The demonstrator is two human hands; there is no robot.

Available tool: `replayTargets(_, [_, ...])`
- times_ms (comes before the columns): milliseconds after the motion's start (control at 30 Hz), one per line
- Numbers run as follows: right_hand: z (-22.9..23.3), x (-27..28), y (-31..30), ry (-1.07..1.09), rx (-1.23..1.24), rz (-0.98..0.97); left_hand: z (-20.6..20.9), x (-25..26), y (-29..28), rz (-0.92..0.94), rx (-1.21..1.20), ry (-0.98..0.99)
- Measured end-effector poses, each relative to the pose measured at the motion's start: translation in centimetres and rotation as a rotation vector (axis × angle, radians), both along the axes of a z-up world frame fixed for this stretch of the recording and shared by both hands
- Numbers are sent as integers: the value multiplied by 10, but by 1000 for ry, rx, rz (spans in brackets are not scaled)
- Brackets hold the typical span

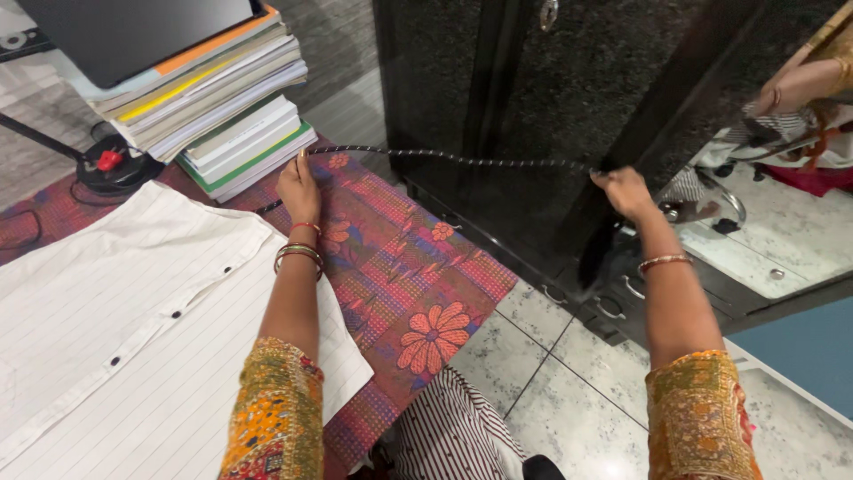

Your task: The person irons a white long-sleeved shirt on a table. They smooth the fabric, use an iron to press the front and back, and flip the shirt to continue ironing.

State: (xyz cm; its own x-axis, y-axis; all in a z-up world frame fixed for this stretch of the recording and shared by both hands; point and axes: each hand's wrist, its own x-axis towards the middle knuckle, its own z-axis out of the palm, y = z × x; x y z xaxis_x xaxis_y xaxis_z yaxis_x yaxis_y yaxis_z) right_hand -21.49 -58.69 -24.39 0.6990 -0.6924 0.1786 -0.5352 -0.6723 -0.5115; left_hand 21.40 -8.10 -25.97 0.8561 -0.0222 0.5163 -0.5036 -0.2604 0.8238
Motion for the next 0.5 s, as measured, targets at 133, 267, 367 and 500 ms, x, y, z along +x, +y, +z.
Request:
replayTargets(133, [75,3,-3,-40,301,-140,26,-36,-10,130,268,-462])
replayTargets(267, [200,-22,45,156,22,-125,85,-161,-49,-43,323,-743])
replayTargets(367, [272,-25,101,164,-220,-60,126,-278,-88,-624,220,-1006])
replayTargets(500, [332,-18,165,92,-520,32,165,-401,-123,-901,307,-228])
